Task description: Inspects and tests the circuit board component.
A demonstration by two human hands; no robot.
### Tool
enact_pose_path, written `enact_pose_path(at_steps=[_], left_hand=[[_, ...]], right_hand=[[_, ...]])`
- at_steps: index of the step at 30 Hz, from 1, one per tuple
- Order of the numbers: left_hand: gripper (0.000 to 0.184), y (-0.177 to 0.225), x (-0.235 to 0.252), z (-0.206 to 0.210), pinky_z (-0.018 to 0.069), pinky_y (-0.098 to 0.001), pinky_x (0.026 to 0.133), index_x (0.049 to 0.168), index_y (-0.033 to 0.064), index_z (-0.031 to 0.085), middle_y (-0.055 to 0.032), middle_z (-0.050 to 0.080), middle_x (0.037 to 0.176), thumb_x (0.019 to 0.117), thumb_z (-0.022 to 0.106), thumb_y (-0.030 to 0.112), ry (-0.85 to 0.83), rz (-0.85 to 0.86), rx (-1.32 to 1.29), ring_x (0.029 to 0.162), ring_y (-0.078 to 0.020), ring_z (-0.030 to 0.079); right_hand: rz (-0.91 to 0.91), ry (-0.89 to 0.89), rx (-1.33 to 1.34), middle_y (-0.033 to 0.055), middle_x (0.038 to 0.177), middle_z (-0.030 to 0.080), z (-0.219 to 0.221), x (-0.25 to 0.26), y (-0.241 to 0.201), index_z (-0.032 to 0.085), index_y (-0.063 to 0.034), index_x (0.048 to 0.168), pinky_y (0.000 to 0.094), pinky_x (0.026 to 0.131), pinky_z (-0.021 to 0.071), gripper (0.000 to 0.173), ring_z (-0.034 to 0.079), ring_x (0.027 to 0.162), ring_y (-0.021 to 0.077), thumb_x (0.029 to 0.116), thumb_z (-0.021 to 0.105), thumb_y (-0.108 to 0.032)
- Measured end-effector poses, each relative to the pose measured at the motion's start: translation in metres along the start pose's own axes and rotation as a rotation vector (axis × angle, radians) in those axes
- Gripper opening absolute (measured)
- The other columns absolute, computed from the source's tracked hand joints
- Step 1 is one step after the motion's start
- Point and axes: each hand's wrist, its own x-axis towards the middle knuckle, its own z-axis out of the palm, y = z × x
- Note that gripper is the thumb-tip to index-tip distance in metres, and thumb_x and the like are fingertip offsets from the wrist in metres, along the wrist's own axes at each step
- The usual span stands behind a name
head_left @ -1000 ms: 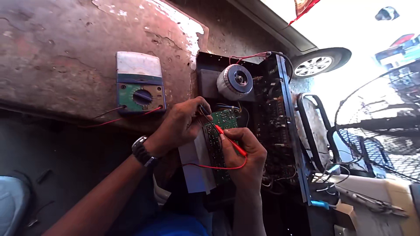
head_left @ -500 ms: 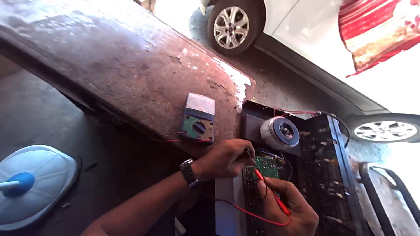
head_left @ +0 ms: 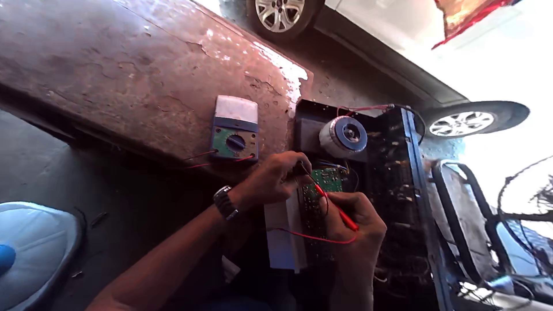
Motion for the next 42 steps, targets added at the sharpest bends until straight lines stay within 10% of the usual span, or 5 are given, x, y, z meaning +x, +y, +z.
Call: enact_pose_path(at_steps=[23, 42], left_hand=[[0.011, -0.004, -0.003, -0.002, 0.0615, -0.0291, 0.087, 0.105, 0.0044, 0.071, -0.0037, 0.071, 0.104, 0.0937, 0.071, 0.006, 0.003, -0.020, -0.006, 0.097, -0.0115, 0.070], [0.011, -0.003, -0.003, -0.004, 0.0612, -0.0243, 0.078, 0.107, 0.0050, 0.068, -0.0020, 0.072, 0.099, 0.0957, 0.068, 0.006, 0.042, -0.022, -0.021, 0.087, -0.0074, 0.070]], right_hand=[[-0.048, 0.013, -0.072, 0.0033, 0.090, 0.072, 0.009, -0.012, 0.000, 0.075, -0.0042, 0.088, 0.0227, 0.078, 0.0598, 0.005, 0.069, 0.089, 0.0097, 0.0863, 0.071, -0.006], [0.016, 0.075, 0.024, 0.0025, 0.084, 0.072, 0.007, -0.004, 0.000, 0.069, -0.0025, 0.087, 0.0195, 0.066, 0.0599, 0.005, 0.069, 0.074, 0.0060, 0.0838, 0.067, -0.005]])
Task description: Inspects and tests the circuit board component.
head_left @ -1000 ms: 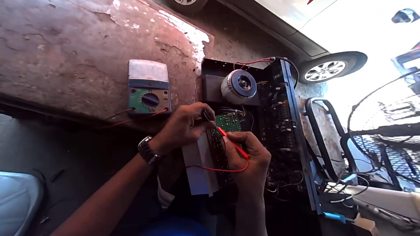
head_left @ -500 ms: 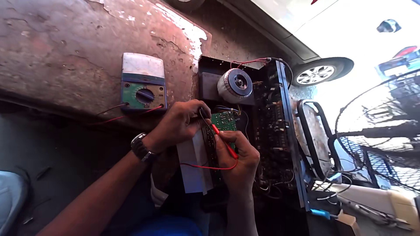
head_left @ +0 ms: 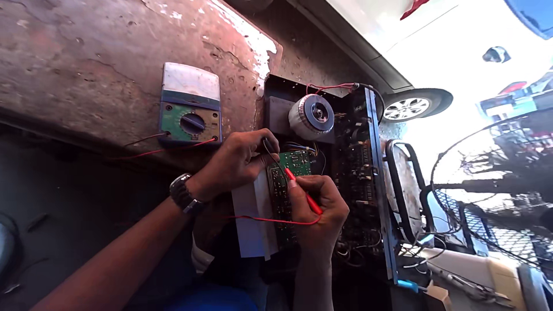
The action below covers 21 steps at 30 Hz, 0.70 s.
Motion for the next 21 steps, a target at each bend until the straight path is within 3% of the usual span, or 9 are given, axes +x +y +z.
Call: enact_pose_path(at_steps=[5, 10, 14, 21], left_hand=[[0.011, -0.002, 0.003, 0.001, 0.0615, -0.0247, 0.081, 0.109, 0.0024, 0.066, -0.0041, 0.072, 0.101, 0.0977, 0.065, 0.005, 0.049, 0.002, 0.002, 0.089, -0.0082, 0.070], [0.011, -0.001, -0.001, 0.002, 0.0591, -0.0221, 0.073, 0.109, 0.0072, 0.066, -0.0009, 0.071, 0.097, 0.0976, 0.067, 0.008, 0.050, -0.042, 0.059, 0.081, -0.0058, 0.068], [0.010, 0.006, -0.007, 0.002, 0.0543, -0.0201, 0.062, 0.107, 0.0049, 0.066, -0.0024, 0.068, 0.088, 0.0969, 0.066, 0.006, 0.053, -0.025, 0.050, 0.070, -0.0062, 0.063], [0.011, 0.006, -0.009, 0.001, 0.0529, -0.0209, 0.061, 0.106, 0.0047, 0.067, -0.0030, 0.067, 0.087, 0.0954, 0.066, 0.003, 0.036, -0.012, 0.061, 0.069, -0.0070, 0.062]], right_hand=[[-0.021, -0.015, -0.014, 0.0038, 0.087, 0.072, 0.002, 0.003, 0.000, 0.070, 0.0011, 0.098, 0.0203, 0.067, 0.0607, 0.015, 0.069, 0.076, 0.0065, 0.0863, 0.066, -0.006], [-0.036, -0.030, -0.075, 0.0052, 0.092, 0.073, 0.004, 0.002, 0.001, 0.072, 0.0017, 0.100, 0.0197, 0.071, 0.0610, 0.014, 0.070, 0.079, 0.0060, 0.0895, 0.067, -0.005], [-0.049, -0.038, -0.069, 0.0056, 0.092, 0.072, 0.006, 0.001, 0.001, 0.073, 0.0016, 0.099, 0.0198, 0.072, 0.0606, 0.013, 0.069, 0.081, 0.0068, 0.0888, 0.068, -0.005], [-0.039, -0.054, -0.082, 0.0035, 0.087, 0.071, 0.007, 0.003, 0.002, 0.075, 0.0004, 0.097, 0.0186, 0.069, 0.0588, 0.013, 0.068, 0.078, 0.0056, 0.0889, 0.068, -0.007]])
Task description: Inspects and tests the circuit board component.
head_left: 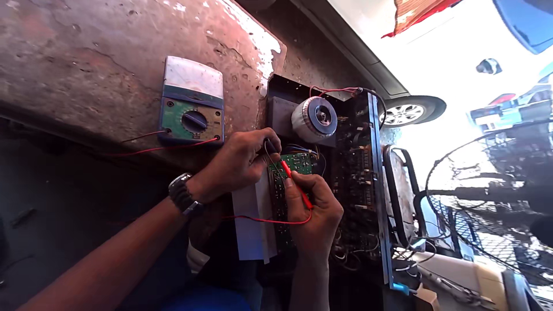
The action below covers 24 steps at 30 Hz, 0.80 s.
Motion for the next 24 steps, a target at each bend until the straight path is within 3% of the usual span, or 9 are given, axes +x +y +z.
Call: enact_pose_path(at_steps=[8, 13, 19, 24], left_hand=[[0.010, 0.000, 0.012, 0.004, 0.0578, -0.0232, 0.066, 0.102, 0.0051, 0.068, -0.0014, 0.068, 0.090, 0.0922, 0.070, 0.003, 0.022, -0.025, 0.015, 0.073, -0.0062, 0.064], [0.012, -0.004, 0.014, -0.001, 0.0568, -0.0284, 0.080, 0.107, -0.0033, 0.066, -0.0109, 0.070, 0.098, 0.0977, 0.064, 0.003, -0.018, 0.010, -0.069, 0.086, -0.0128, 0.067], [0.011, -0.004, 0.015, -0.002, 0.0562, -0.0296, 0.080, 0.106, -0.0051, 0.065, -0.0134, 0.069, 0.097, 0.0968, 0.063, 0.000, -0.023, 0.045, -0.073, 0.086, -0.0153, 0.067], [0.012, -0.004, 0.015, -0.001, 0.0558, -0.0288, 0.079, 0.107, -0.0049, 0.065, -0.0135, 0.069, 0.097, 0.0967, 0.063, 0.000, -0.038, 0.039, -0.082, 0.086, -0.0149, 0.067]], right_hand=[[-0.017, -0.046, 0.015, 0.0022, 0.082, 0.070, -0.006, 0.006, 0.000, 0.073, 0.0010, 0.094, 0.0155, 0.062, 0.0567, 0.011, 0.065, 0.069, 0.0024, 0.0896, 0.067, -0.007], [-0.050, -0.076, 0.031, 0.0024, 0.082, 0.068, -0.003, 0.007, -0.005, 0.070, 0.0057, 0.095, 0.0113, 0.068, 0.0548, 0.014, 0.063, 0.072, -0.0038, 0.0919, 0.065, -0.006], [-0.022, -0.100, 0.083, 0.0051, 0.083, 0.069, -0.004, 0.007, -0.002, 0.069, 0.0099, 0.095, 0.0124, 0.073, 0.0555, 0.013, 0.064, 0.076, -0.0031, 0.0927, 0.065, -0.002], [0.013, -0.120, 0.133, 0.0032, 0.083, 0.069, -0.008, 0.006, 0.000, 0.069, 0.0088, 0.095, 0.0135, 0.072, 0.0561, 0.011, 0.064, 0.074, -0.0022, 0.0925, 0.064, 0.000]])
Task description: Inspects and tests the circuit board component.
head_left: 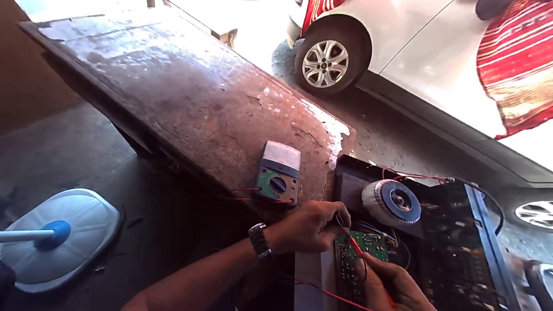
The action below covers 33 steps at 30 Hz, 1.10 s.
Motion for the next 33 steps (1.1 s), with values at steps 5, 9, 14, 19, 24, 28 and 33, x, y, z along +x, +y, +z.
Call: enact_pose_path(at_steps=[5, 9, 14, 19, 24, 28, 33], left_hand=[[0.012, 0.004, -0.001, -0.002, 0.0561, -0.0253, 0.080, 0.108, -0.0038, 0.066, -0.0104, 0.070, 0.098, 0.0991, 0.061, 0.002, -0.006, -0.050, 0.020, 0.087, -0.0102, 0.067], [0.011, 0.003, -0.002, 0.000, 0.0596, -0.0256, 0.073, 0.105, 0.0005, 0.066, -0.0061, 0.070, 0.097, 0.0949, 0.065, -0.002, -0.012, -0.076, 0.056, 0.081, -0.0088, 0.067], [0.014, 0.007, -0.003, 0.003, 0.0623, -0.0277, 0.078, 0.105, 0.0015, 0.066, -0.0060, 0.072, 0.101, 0.0926, 0.067, -0.003, 0.016, -0.056, 0.066, 0.087, -0.0111, 0.070], [0.012, 0.023, -0.008, -0.006, 0.0617, -0.0352, 0.087, 0.105, -0.0064, 0.066, -0.0173, 0.070, 0.115, 0.0932, 0.064, -0.004, 0.159, 0.139, -0.087, 0.103, -0.0220, 0.070], [0.015, 0.056, -0.014, -0.081, 0.0586, -0.0296, 0.073, 0.100, -0.0013, 0.065, -0.0113, 0.066, 0.103, 0.1020, 0.051, 0.004, 0.283, 0.155, 0.088, 0.087, -0.0155, 0.066], [0.020, 0.051, -0.019, -0.128, 0.0511, -0.0333, 0.085, 0.096, 0.0160, 0.072, -0.0017, 0.061, 0.104, 0.0894, 0.068, 0.034, 0.042, -0.196, 0.851, 0.102, -0.0158, 0.058], [0.023, 0.050, -0.018, -0.120, 0.0507, -0.0369, 0.090, 0.090, 0.0152, 0.071, -0.0041, 0.060, 0.104, 0.0888, 0.075, 0.038, -0.060, -0.332, 1.025, 0.110, -0.0242, 0.056]], right_hand=[[-0.037, 0.015, -0.034, 0.0014, 0.085, 0.070, 0.001, 0.002, 0.003, 0.071, 0.0043, 0.097, 0.0119, 0.068, 0.0554, 0.014, 0.065, 0.074, -0.0026, 0.0926, 0.066, -0.008], [-0.050, 0.049, -0.108, 0.0017, 0.087, 0.071, 0.003, 0.002, 0.005, 0.075, 0.0000, 0.098, 0.0116, 0.068, 0.0544, 0.017, 0.064, 0.075, -0.0017, 0.0939, 0.065, -0.013], [-0.008, 0.088, 0.010, -0.0003, 0.080, 0.070, -0.001, 0.001, 0.004, 0.073, -0.0012, 0.093, 0.0139, 0.060, 0.0548, 0.011, 0.064, 0.068, 0.0003, 0.0902, 0.065, -0.009], [-0.011, 0.118, 0.084, 0.0009, 0.085, 0.070, -0.001, 0.000, 0.002, 0.068, 0.0005, 0.100, 0.0151, 0.064, 0.0562, 0.012, 0.066, 0.073, 0.0026, 0.0910, 0.063, -0.007], [-0.042, 0.060, 0.019, 0.0040, 0.095, 0.070, 0.001, 0.002, 0.002, 0.069, 0.0046, 0.109, 0.0131, 0.069, 0.0552, 0.021, 0.065, 0.079, 0.0007, 0.0955, 0.060, -0.009], [-0.082, 0.026, -0.036, 0.0064, 0.097, 0.070, 0.001, 0.001, 0.002, 0.069, 0.0054, 0.109, 0.0121, 0.070, 0.0544, 0.023, 0.064, 0.080, -0.0006, 0.0967, 0.059, -0.010], [-0.073, 0.014, -0.075, 0.0079, 0.099, 0.070, 0.002, 0.001, 0.001, 0.071, 0.0043, 0.108, 0.0113, 0.074, 0.0536, 0.022, 0.064, 0.082, -0.0015, 0.0953, 0.059, -0.010]])
